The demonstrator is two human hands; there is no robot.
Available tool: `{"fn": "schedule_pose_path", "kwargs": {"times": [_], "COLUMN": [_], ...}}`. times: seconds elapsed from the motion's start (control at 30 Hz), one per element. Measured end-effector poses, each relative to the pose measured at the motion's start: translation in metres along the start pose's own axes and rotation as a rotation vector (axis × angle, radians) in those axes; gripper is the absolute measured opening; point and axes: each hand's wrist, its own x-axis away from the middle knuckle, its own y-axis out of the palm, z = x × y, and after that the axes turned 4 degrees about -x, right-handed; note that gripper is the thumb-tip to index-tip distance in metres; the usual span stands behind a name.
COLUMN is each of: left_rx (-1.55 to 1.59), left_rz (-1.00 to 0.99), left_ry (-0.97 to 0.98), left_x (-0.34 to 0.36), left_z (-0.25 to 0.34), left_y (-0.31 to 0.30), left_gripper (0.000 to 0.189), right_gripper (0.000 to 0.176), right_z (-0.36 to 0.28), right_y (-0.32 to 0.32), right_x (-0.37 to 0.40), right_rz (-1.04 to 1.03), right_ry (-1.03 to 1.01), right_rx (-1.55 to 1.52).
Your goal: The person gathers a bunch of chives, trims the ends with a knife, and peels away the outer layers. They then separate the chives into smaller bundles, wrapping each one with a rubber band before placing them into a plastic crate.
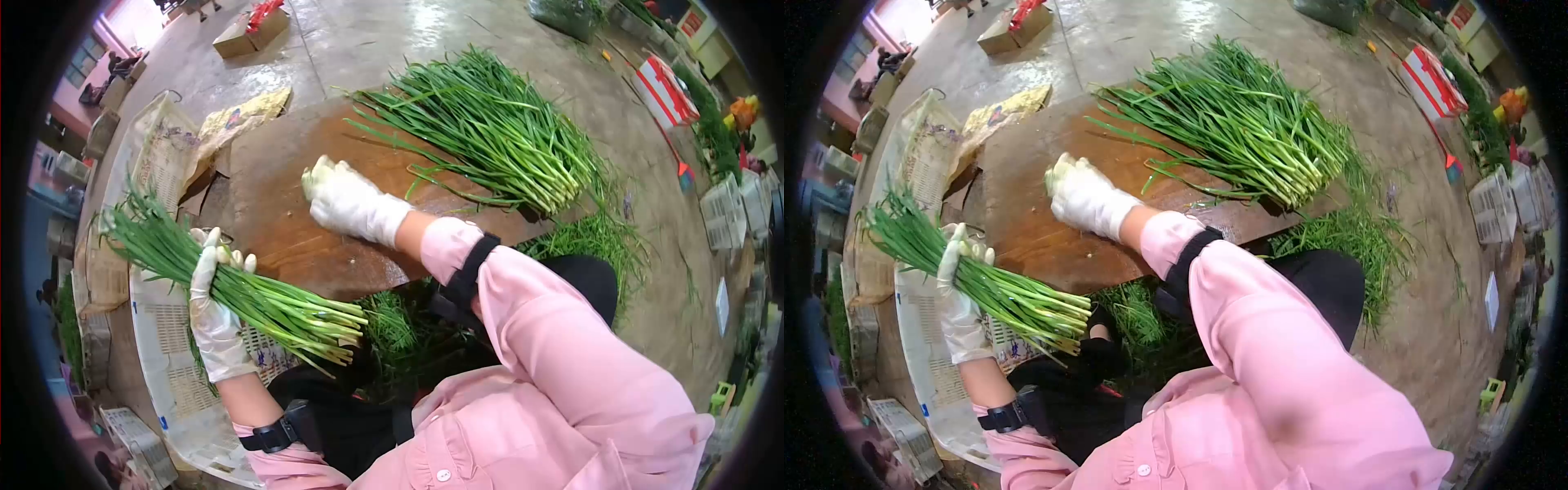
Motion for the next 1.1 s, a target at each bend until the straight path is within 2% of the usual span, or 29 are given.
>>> {"fn": "schedule_pose_path", "kwargs": {"times": [0.03,0.1,0.17,0.2,0.23,0.3,0.37,0.4,0.43,0.5,0.53,0.57,0.6,0.63,0.67,0.7,0.77,0.8,0.83,0.9,0.93,0.97,1.03,1.07,1.1], "left_rx": [-0.001,-0.097,-0.039,-0.015,0.01,0.012,0.084,0.031,0.037,-0.378,-0.521,-0.67,-0.818,-0.964,-0.838,-0.792,-1.368,-1.155,-0.938,-1.882,-1.768,-1.655,-1.702,-1.753,-1.802], "left_rz": [-0.006,0.032,0.107,0.076,0.044,-0.105,-0.368,-0.213,-0.219,-0.148,-0.126,-0.129,-0.04,0.05,0.112,0.023,0.226,0.098,-0.024,-0.488,-0.586,-0.672,-0.706,-0.723,-0.737], "left_ry": [-0.012,0.009,-0.02,-0.053,-0.095,-0.151,-0.31,-0.321,-0.338,-0.346,-0.263,-0.183,-0.057,0.077,0.054,0.094,0.185,0.222,0.252,1.099,1.054,1.007,0.962,0.919,0.876], "left_x": [-0.006,-0.02,-0.045,-0.064,-0.084,-0.119,-0.172,-0.158,-0.175,-0.214,-0.218,-0.212,-0.203,-0.196,-0.207,-0.186,-0.169,-0.164,-0.158,-0.116,-0.078,-0.036,0.012,0.031,0.046], "left_z": [0.002,0.006,0.002,-0.005,-0.014,-0.039,-0.071,-0.077,-0.091,-0.116,-0.121,-0.116,-0.113,-0.112,-0.118,-0.107,-0.077,-0.072,-0.065,-0.023,-0.013,-0.012,-0.02,-0.024,-0.029], "left_y": [0.002,0.001,0.012,0.017,0.021,0.032,0.024,0.062,0.061,0.044,0.042,0.051,0.059,0.065,0.052,0.06,0.074,0.065,0.051,0.037,0.059,0.089,0.104,0.108,0.111], "left_gripper": [0.044,0.046,0.045,0.044,0.043,0.039,0.033,0.026,0.026,0.023,0.024,0.039,0.05,0.061,0.085,0.091,0.094,0.083,0.073,0.056,0.056,0.056,0.052,0.048,0.044], "right_gripper": [0.027,0.032,0.022,0.015,0.011,0.011,0.013,0.017,0.02,0.022,0.025,0.027,0.026,0.025,0.023,0.023,0.037,0.034,0.03,0.027,0.033,0.033,0.026,0.031,0.029], "right_z": [-0.034,-0.07,-0.091,-0.083,-0.078,-0.072,-0.049,-0.042,-0.037,-0.028,-0.023,0.001,0.021,0.028,0.033,0.032,0.032,0.041,0.102,0.091,0.117,0.109,0.068,0.047,0.057], "right_y": [-0.014,-0.015,-0.014,-0.044,-0.081,-0.113,-0.12,-0.126,-0.129,-0.132,-0.132,-0.11,-0.092,-0.092,-0.094,-0.103,-0.113,-0.106,-0.052,-0.09,-0.068,-0.068,-0.078,-0.099,-0.058], "right_x": [0.011,0.075,0.15,0.168,0.177,0.191,0.221,0.234,0.241,0.246,0.245,0.279,0.315,0.319,0.326,0.316,0.303,0.312,0.381,0.359,0.403,0.401,0.365,0.347,0.393], "right_rz": [-0.191,0.129,-0.487,-0.694,-0.903,-0.967,-1.06,-1.083,-1.091,-1.137,-1.257,-1.402,-1.359,-1.312,-1.335,-1.334,-1.376,-1.055,-1.093,-0.954,-0.882,-0.886,-1.471,-1.464,-1.736], "right_ry": [-0.076,-0.4,-0.498,-0.458,-0.408,0.055,-0.007,0.062,0.168,0.722,0.785,0.687,0.72,0.75,0.786,0.79,0.918,1.269,1.025,1.226,1.218,1.227,1.245,1.548,1.625], "right_rx": [0.081,-0.294,-0.52,-0.535,-0.558,-0.297,0.015,0.067,0.028,-0.103,-0.047,-0.034,0.038,0.112,0.12,0.114,0.134,0.071,-0.154,-0.052,-0.217,-0.22,-0.371,-0.697,-0.761]}}
